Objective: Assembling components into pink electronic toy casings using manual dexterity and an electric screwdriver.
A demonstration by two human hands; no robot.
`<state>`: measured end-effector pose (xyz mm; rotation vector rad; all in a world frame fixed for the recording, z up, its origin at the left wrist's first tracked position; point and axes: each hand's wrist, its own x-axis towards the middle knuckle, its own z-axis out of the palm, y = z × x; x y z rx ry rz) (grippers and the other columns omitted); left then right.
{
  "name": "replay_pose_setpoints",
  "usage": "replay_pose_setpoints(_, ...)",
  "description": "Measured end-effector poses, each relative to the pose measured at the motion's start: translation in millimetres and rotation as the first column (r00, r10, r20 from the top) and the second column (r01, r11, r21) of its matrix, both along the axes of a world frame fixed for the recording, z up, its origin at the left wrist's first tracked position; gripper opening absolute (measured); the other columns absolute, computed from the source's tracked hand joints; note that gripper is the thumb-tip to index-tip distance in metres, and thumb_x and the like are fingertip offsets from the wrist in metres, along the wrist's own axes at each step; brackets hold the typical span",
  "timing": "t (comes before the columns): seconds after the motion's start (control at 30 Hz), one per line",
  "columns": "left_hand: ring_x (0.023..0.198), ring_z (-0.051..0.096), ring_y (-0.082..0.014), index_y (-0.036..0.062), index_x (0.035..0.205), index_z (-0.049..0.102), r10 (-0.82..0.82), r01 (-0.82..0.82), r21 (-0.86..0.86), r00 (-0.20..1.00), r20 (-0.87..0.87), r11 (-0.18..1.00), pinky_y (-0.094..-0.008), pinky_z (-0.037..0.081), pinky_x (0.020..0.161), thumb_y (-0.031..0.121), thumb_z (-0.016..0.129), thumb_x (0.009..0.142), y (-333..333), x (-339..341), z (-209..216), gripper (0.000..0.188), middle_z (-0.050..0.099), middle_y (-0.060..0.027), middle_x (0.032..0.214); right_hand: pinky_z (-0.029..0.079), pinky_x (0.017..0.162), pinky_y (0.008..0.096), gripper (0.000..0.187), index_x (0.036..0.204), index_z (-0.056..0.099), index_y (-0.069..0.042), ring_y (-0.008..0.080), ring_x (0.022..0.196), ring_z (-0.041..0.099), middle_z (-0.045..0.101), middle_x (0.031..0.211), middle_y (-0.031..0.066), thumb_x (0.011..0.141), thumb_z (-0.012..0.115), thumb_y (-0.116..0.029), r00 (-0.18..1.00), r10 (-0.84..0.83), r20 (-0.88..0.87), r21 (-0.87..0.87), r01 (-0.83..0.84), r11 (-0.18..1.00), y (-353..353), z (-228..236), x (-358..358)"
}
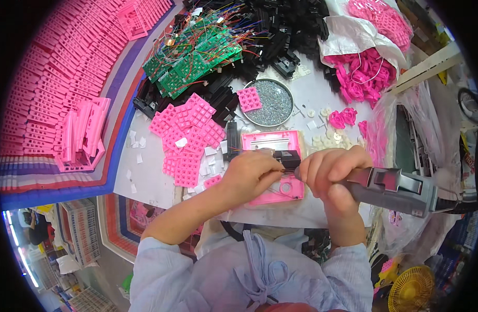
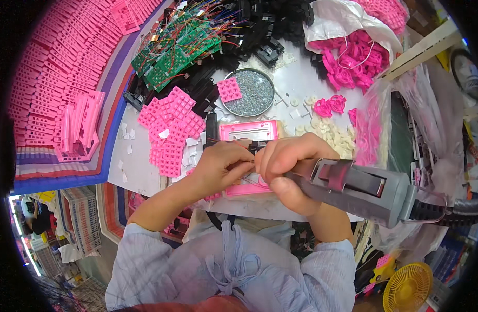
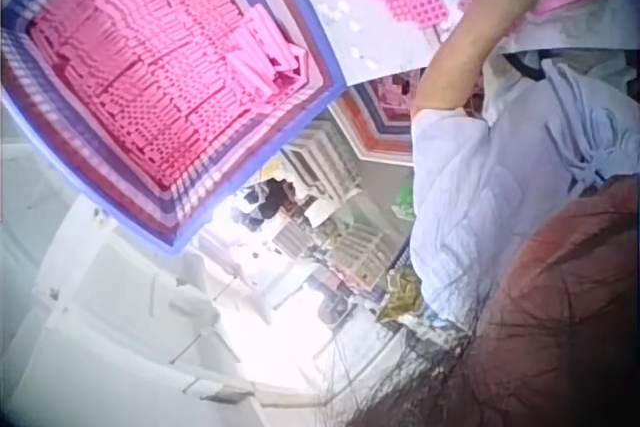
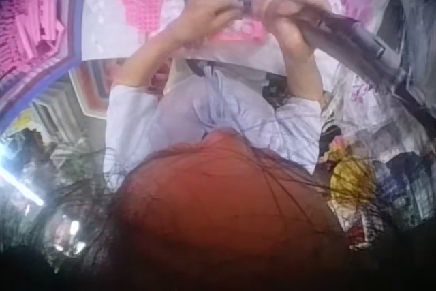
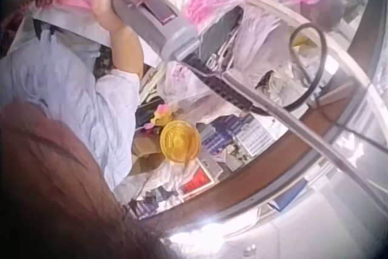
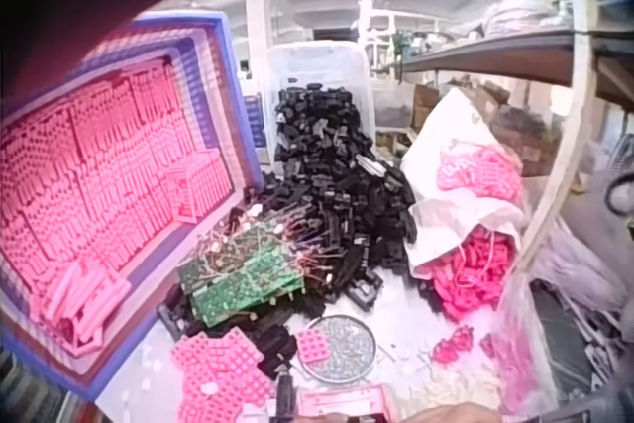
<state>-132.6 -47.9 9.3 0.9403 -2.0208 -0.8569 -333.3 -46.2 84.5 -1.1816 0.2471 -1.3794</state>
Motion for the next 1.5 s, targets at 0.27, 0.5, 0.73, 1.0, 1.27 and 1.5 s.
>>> replay_pose_setpoints(0.27,0.079,0.066,-0.0283,0.0104,0.092,0.070,-0.005,0.010,-0.086,0.998,0.057,0.996,-0.0394,0.049,0.071,0.013,0.078,0.079,-3,3,-1,0.015,0.065,-0.0054,0.077,0.051,0.074,0.0412,0.018,0.097,0.053,-0.004,0.0207,0.070,0.057,0.058,0.078,0.0089,0.088,0.069,-0.002,0.998,0.042,-0.047,0.059,-0.039,0.998,5,2,5)
replay_pose_setpoints(0.5,0.090,0.061,-0.0254,0.0140,0.116,0.063,0.227,-0.169,-0.236,0.943,0.245,0.957,-0.0415,0.041,0.082,0.029,0.081,0.076,7,12,-3,0.046,0.067,-0.0007,0.098,0.051,0.075,0.0403,0.022,0.101,0.050,-0.004,0.0198,0.071,0.056,0.059,0.078,0.0101,0.089,0.067,-0.001,0.998,-0.047,-0.046,-0.057,0.044,0.997,-5,-18,-2)
replay_pose_setpoints(0.73,0.093,0.058,-0.0232,0.0140,0.125,0.062,0.179,-0.118,-0.200,0.929,0.323,0.973,-0.0422,0.035,0.087,0.035,0.078,0.079,8,15,-24,0.053,0.065,0.0002,0.103,0.051,0.075,0.0396,0.020,0.103,0.049,-0.004,0.0191,0.071,0.056,0.059,0.079,0.0105,0.091,0.065,-0.002,0.996,-0.069,-0.058,-0.072,0.064,0.995,-18,-29,8)
replay_pose_setpoints(1.0,0.092,0.058,-0.0255,0.0141,0.120,0.062,0.119,-0.090,-0.116,0.954,0.276,0.989,-0.0434,0.035,0.087,0.032,0.079,0.076,13,29,-26,0.051,0.066,-0.0039,0.102,0.051,0.078,0.0395,0.019,0.103,0.053,-0.001,0.0203,0.073,0.057,0.059,0.081,0.0117,0.088,0.063,0.006,0.996,0.021,-0.088,-0.082,-0.028,0.996,-18,-37,23)
replay_pose_setpoints(1.27,0.098,0.059,-0.0261,0.0136,0.118,0.061,0.117,-0.098,-0.085,0.956,0.268,0.992,-0.0438,0.034,0.091,0.031,0.080,0.075,16,30,-26,0.051,0.066,-0.0045,0.113,0.051,0.068,0.0372,0.019,0.099,0.055,0.000,0.0198,0.066,0.058,0.058,0.076,0.0107,0.084,0.062,0.009,0.991,-0.001,-0.135,-0.146,-0.019,0.989,-22,-46,32)
replay_pose_setpoints(1.5,0.097,0.059,-0.0245,0.0124,0.118,0.061,0.118,-0.082,-0.164,0.967,0.225,0.983,-0.0423,0.035,0.091,0.031,0.079,0.076,18,32,-40,0.049,0.065,-0.0045,0.109,0.052,0.060,0.0361,0.016,0.093,0.057,0.000,0.0211,0.059,0.058,0.059,0.070,0.0105,0.081,0.064,0.007,0.983,-0.049,-0.174,-0.244,0.005,0.970,-23,-45,39)
